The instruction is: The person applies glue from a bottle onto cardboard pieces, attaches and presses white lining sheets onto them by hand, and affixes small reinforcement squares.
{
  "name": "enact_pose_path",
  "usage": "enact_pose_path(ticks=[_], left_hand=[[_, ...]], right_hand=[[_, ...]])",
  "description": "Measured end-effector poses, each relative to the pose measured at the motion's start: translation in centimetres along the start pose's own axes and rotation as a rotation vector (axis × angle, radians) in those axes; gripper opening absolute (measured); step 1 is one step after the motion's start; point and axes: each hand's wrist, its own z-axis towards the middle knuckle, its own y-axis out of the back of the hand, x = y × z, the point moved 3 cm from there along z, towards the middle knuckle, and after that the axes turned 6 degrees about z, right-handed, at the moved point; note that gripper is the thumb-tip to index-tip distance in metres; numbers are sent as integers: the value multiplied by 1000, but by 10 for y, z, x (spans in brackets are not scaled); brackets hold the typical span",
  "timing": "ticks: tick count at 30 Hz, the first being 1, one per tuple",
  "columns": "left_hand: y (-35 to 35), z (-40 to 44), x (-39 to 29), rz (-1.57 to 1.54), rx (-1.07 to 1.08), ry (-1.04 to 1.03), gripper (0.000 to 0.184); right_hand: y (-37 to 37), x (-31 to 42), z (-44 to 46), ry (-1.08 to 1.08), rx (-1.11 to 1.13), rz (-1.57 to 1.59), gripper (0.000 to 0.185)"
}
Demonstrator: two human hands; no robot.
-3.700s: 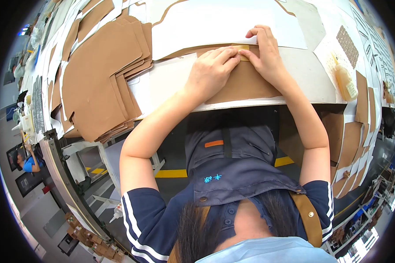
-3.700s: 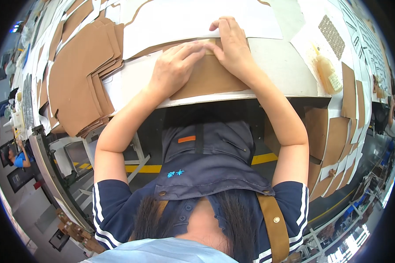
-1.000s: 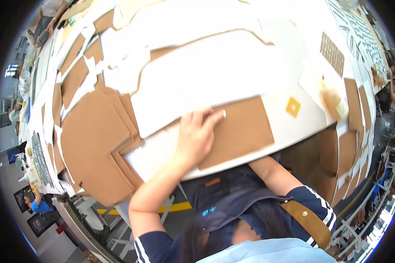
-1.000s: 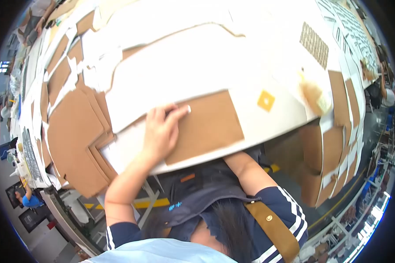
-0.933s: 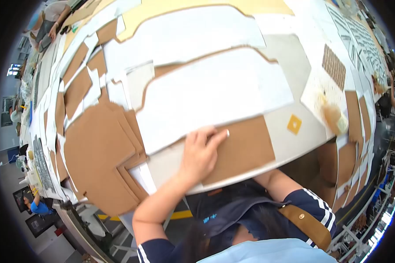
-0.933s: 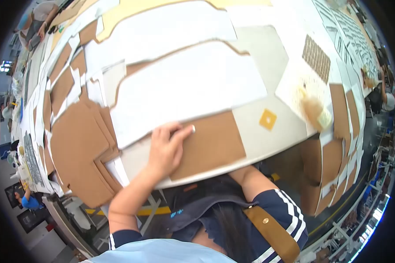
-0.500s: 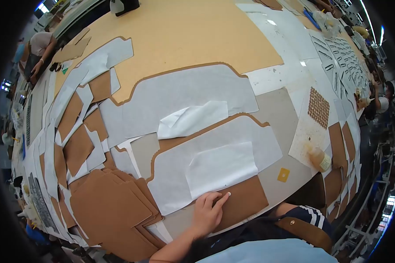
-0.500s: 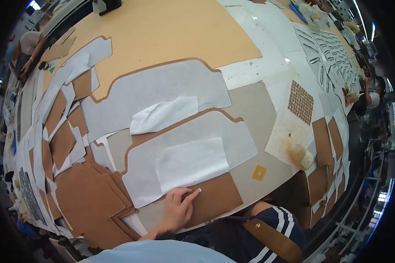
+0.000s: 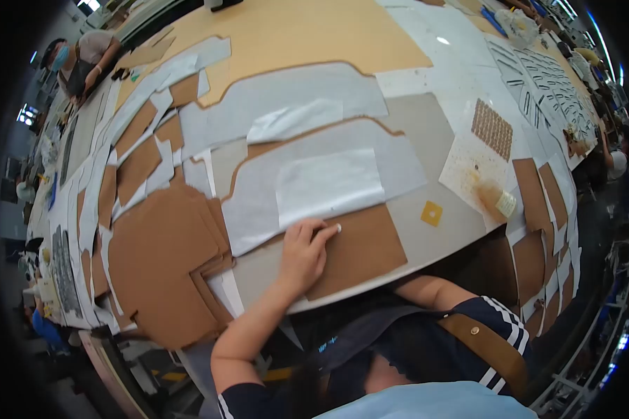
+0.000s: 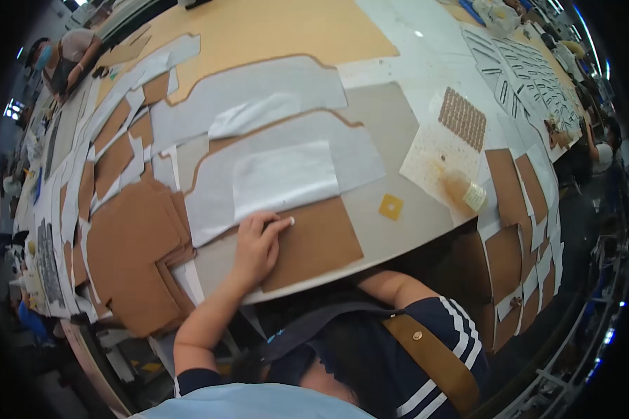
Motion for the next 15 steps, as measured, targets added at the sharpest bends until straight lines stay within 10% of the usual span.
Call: enact_pose_path(ticks=[11,15], left_hand=[[-9,-12,-7,250,-148,-167,35],[-10,-13,-10,352,-121,-220,34]], right_hand=[[171,116,-135,176,468,512,30],[250,147,-132,217,153,921,26]])
